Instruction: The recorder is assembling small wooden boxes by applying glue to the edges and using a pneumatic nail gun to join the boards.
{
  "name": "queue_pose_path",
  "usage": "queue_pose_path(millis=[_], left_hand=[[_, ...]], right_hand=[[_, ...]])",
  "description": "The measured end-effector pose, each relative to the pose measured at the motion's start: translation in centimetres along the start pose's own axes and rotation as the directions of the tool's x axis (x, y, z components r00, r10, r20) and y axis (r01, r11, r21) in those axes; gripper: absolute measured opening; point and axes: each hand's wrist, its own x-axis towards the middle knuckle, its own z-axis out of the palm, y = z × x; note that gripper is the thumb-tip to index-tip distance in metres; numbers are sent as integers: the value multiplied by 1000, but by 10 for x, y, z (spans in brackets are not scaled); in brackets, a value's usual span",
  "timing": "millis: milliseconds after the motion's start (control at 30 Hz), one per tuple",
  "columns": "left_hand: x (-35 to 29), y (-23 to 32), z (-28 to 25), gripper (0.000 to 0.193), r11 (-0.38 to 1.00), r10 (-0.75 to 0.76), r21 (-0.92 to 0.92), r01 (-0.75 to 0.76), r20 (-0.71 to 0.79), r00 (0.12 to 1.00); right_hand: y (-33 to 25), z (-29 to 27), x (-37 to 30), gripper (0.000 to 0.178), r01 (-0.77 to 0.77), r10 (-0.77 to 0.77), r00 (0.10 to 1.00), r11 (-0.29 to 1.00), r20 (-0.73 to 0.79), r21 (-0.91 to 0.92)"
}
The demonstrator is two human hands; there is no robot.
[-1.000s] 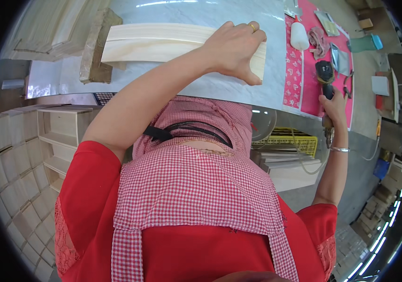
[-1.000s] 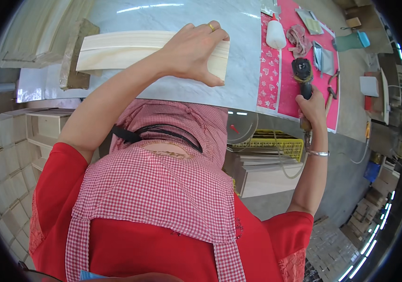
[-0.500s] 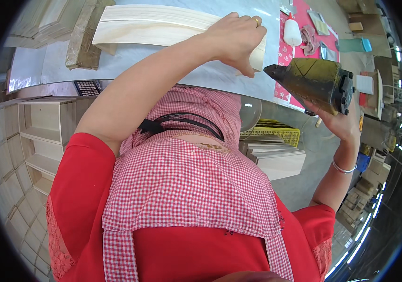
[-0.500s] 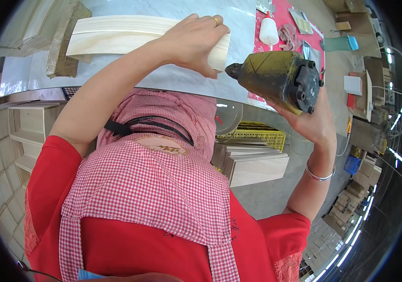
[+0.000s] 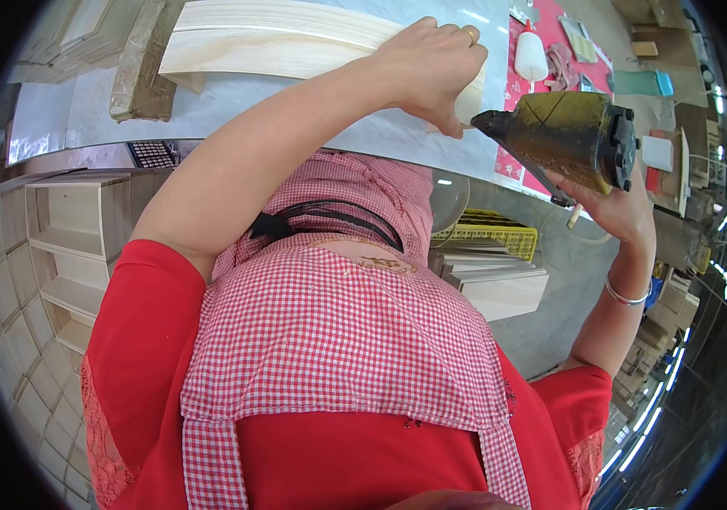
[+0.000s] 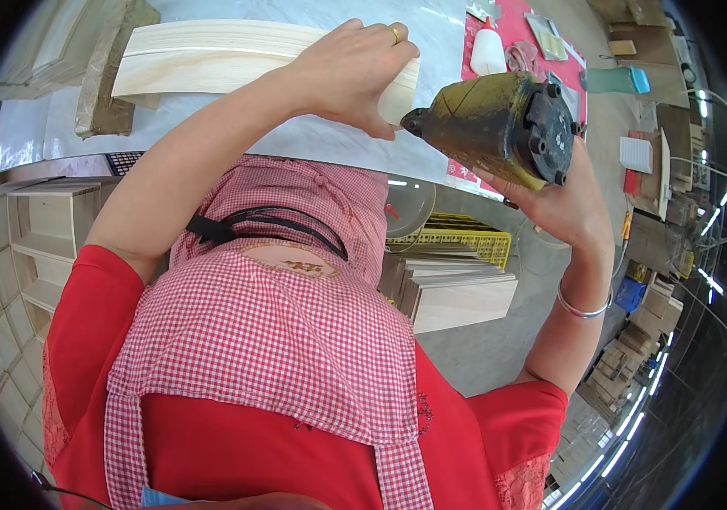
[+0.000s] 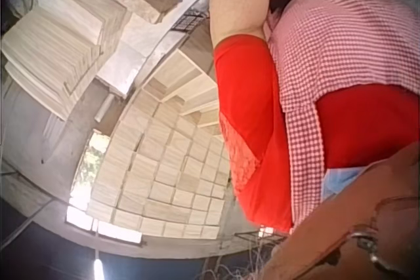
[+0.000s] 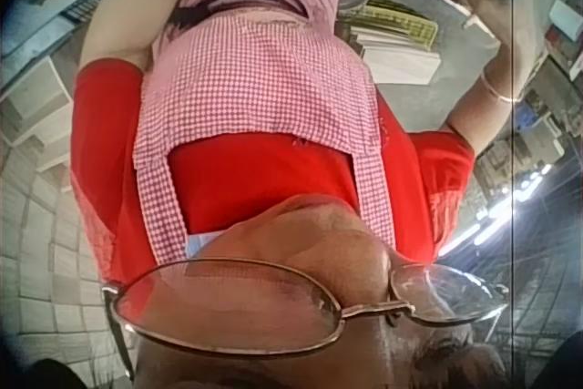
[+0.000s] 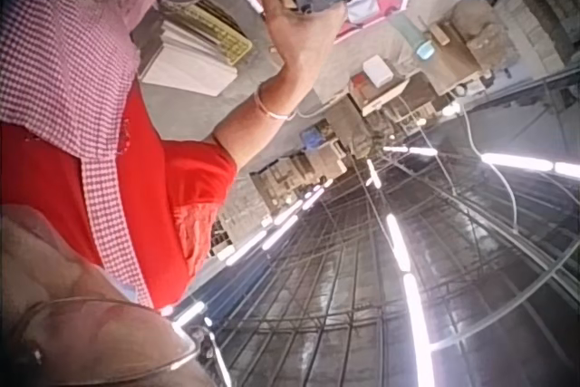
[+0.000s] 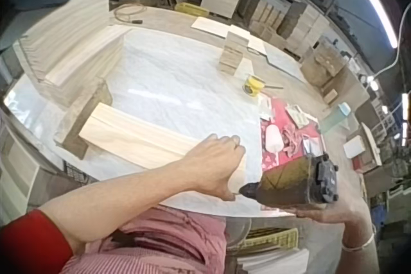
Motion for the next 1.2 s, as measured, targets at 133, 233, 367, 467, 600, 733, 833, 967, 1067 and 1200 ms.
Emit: queue_pose_path(millis=[133, 233, 367, 467, 600, 733, 833, 967, 1067, 1200], left_hand=[[-5, 0, 0, 75, 999, 15, 36, -13, -51, 999], [-9, -1, 4, 75, 993, 53, 115, -34, -163, 985], [-14, 3, 2, 75, 990, -77, 107, 93, -139, 987], [-12, 2, -1, 76, 991, -101, 79, 107, -74, 992], [-11, 3, -1, 77, 992, -107, 67, 111, -60, 992], [-13, 2, 3, 68, 991, -80, 91, 95, -153, 985], [-14, 4, -2, 74, 992, -108, 57, 113, -79, 991], [-16, 6, -1, 77, 992, -119, 35, 120, -48, 992], [-16, 4, -1, 77, 992, -123, 36, 124, -45, 991], [-13, 0, -1, 78, 991, -128, 40, 129, -26, 991]], right_hand=[[-3, 1, 4, 36, 38, -37, 998, 999, -51, 5], [2, -4, 5, 36, 59, -56, 996, 998, -70, 33], [5, -10, 14, 37, 27, -20, 997, 995, -69, 92], [6, -12, 28, 37, -135, 141, 986, 988, -91, 71], [17, -12, 40, 35, -64, 78, 992, 990, -104, 126], [19, -12, 46, 39, -42, 47, 998, 995, -52, 95], [17, -13, 48, 39, -57, 61, 998, 993, -31, 101], [18, -12, 48, 41, -35, 38, 999, 997, -30, 73], [12, -15, 53, 42, -55, 55, 998, 998, -6, 38], [11, -19, 61, 36, -105, 105, 994, 994, 10, 6]])
